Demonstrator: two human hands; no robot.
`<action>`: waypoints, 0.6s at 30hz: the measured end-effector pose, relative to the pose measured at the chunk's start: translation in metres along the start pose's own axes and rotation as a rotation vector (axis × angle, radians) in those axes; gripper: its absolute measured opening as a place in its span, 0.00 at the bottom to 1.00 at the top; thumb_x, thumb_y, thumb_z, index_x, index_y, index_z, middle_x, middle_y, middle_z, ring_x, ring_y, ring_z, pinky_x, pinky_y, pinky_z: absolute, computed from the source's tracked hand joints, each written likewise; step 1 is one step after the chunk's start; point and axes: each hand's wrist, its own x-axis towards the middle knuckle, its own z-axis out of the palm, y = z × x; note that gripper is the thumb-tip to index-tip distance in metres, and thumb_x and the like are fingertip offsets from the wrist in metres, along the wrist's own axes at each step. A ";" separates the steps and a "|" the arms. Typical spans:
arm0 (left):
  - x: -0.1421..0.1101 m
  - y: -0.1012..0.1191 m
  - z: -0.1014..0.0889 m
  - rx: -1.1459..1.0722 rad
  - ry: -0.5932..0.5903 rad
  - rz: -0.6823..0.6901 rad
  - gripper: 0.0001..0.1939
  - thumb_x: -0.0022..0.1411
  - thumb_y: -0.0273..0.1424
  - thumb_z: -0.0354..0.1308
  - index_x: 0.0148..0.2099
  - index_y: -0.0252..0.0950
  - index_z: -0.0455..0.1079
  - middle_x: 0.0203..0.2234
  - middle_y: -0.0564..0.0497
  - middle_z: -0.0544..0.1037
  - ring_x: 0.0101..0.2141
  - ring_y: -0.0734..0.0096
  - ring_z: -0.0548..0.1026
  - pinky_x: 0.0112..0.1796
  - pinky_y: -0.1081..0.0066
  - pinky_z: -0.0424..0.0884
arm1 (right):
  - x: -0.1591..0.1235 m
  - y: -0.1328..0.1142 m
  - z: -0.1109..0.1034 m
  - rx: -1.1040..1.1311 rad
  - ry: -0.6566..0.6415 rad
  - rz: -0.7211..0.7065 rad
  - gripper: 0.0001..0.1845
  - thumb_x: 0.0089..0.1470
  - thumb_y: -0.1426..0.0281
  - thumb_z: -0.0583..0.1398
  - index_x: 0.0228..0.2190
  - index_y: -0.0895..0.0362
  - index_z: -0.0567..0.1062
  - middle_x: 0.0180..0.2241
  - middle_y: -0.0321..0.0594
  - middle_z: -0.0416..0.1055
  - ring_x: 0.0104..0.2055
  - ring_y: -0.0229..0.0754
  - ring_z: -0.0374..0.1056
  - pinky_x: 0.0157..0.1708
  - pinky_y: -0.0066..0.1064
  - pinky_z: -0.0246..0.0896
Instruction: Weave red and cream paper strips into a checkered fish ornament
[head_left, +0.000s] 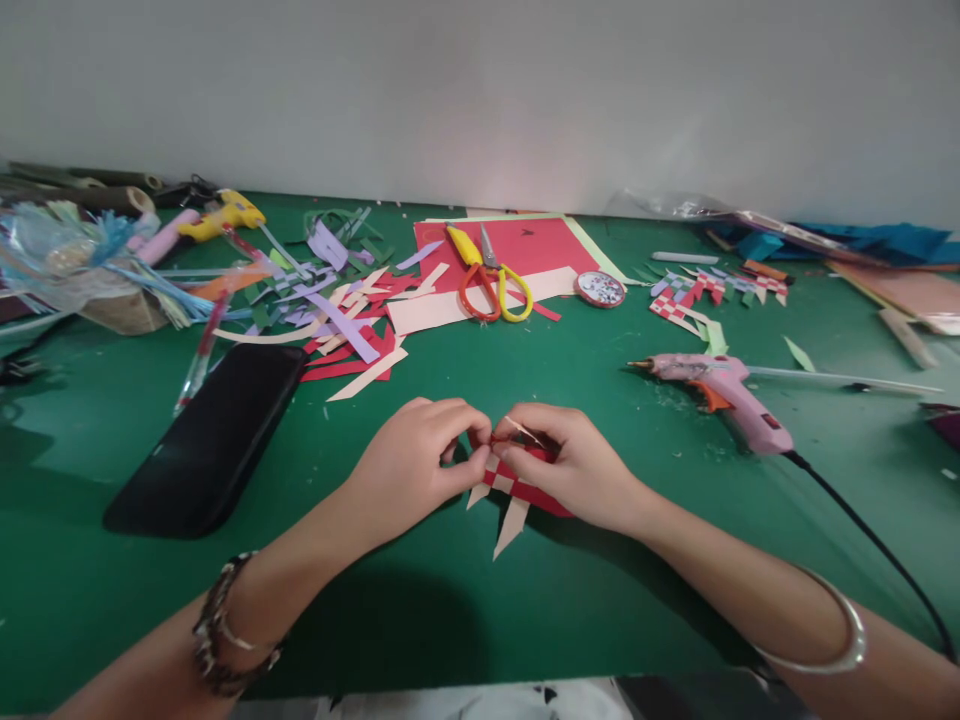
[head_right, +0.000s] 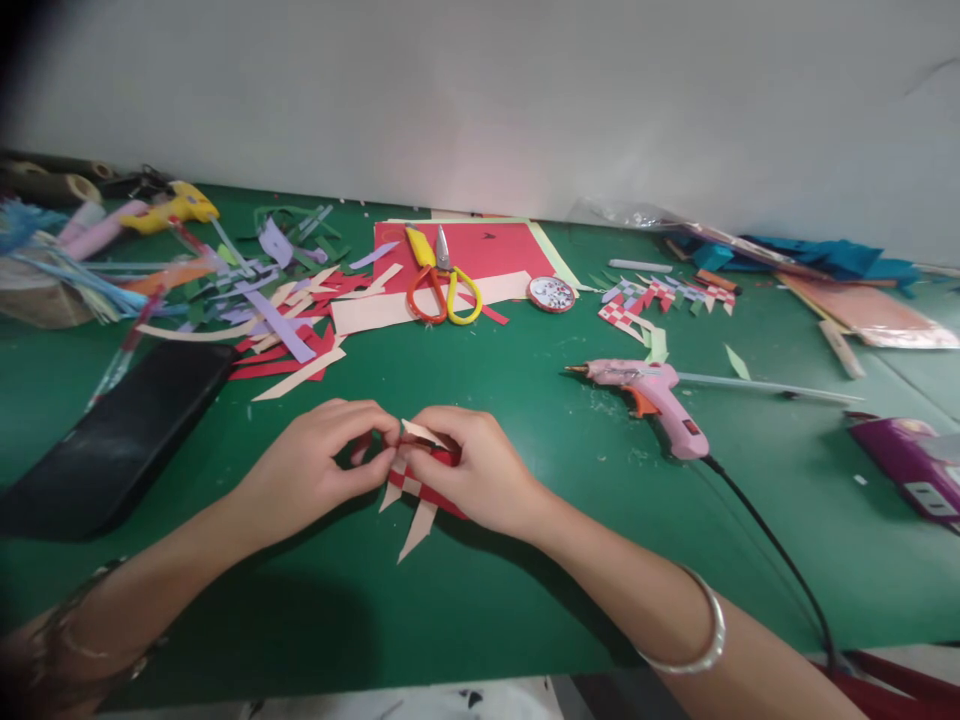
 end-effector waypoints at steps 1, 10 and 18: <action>0.000 0.001 0.001 0.007 0.010 -0.003 0.05 0.54 0.26 0.49 0.26 0.36 0.62 0.19 0.60 0.65 0.20 0.78 0.62 0.28 0.74 0.56 | 0.000 0.000 0.000 0.002 -0.002 0.002 0.06 0.47 0.74 0.53 0.21 0.58 0.67 0.21 0.32 0.63 0.24 0.32 0.55 0.24 0.24 0.49; -0.002 0.005 0.008 0.070 0.114 -0.052 0.05 0.48 0.25 0.48 0.23 0.37 0.60 0.16 0.59 0.63 0.19 0.77 0.60 0.25 0.75 0.55 | 0.000 -0.001 0.003 0.079 -0.018 0.014 0.06 0.46 0.74 0.53 0.21 0.58 0.67 0.21 0.32 0.64 0.25 0.32 0.57 0.26 0.24 0.51; -0.001 0.006 0.005 -0.203 0.080 -0.160 0.05 0.49 0.26 0.47 0.22 0.37 0.57 0.15 0.60 0.59 0.17 0.79 0.57 0.20 0.78 0.54 | 0.000 -0.005 0.002 0.192 0.003 0.033 0.07 0.47 0.72 0.54 0.19 0.58 0.66 0.18 0.30 0.60 0.22 0.30 0.53 0.23 0.23 0.49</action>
